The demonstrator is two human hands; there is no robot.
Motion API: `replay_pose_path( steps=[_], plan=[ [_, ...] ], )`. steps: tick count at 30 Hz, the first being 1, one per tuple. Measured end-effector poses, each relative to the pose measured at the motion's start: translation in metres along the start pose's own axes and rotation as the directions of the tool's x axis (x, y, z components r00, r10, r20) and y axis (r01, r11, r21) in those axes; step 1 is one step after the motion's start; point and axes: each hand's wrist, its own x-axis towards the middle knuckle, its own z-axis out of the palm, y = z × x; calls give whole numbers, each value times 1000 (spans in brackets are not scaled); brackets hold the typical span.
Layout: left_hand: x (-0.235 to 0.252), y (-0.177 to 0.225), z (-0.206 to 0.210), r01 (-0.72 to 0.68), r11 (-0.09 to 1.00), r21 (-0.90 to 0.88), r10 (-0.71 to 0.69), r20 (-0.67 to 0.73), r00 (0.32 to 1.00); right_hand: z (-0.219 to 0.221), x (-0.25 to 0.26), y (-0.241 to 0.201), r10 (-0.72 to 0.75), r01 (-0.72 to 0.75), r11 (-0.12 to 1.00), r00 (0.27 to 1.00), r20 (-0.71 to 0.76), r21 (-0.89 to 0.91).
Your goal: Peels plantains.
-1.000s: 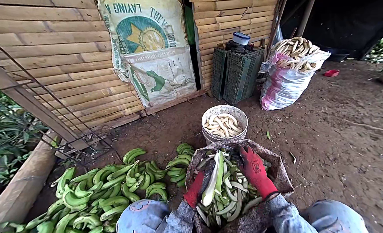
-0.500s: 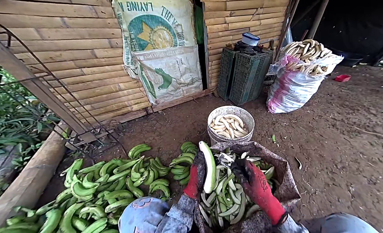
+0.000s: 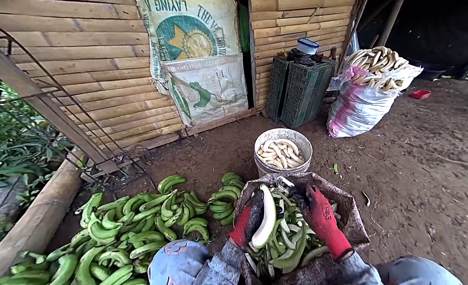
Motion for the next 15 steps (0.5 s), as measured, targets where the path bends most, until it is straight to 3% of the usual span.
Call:
replay_pose_path(
  steps=[2,4,6,8,9,11,13,15],
  plan=[
    [14,0,4,-24,956,-292,-41,-216,976,14,-28,-15,-170,174,982,984,-53,78],
    [22,7,4,-98,851,-516,-100,-343,934,30,-48,-23,-332,336,941,938,-101,26],
    [20,11,1,-142,776,-614,-115,-359,926,38,-53,-28,-410,399,910,905,-113,-110],
    [16,16,3,-149,675,-723,-63,-257,964,35,-48,-33,-356,340,928,930,-89,-153],
    [13,17,5,-142,658,-739,-12,-199,980,30,-42,-35,-302,290,946,951,-68,-148],
    [10,13,8,-143,728,-671,62,-143,988,22,-31,-34,-223,218,968,974,-31,-127],
    [10,8,10,-122,878,-463,28,-205,978,23,-28,-27,-255,243,957,965,-62,-159],
    [15,-1,9,-56,958,-280,-16,-247,969,28,-25,-22,-319,287,925,942,-101,-250]
  ],
)
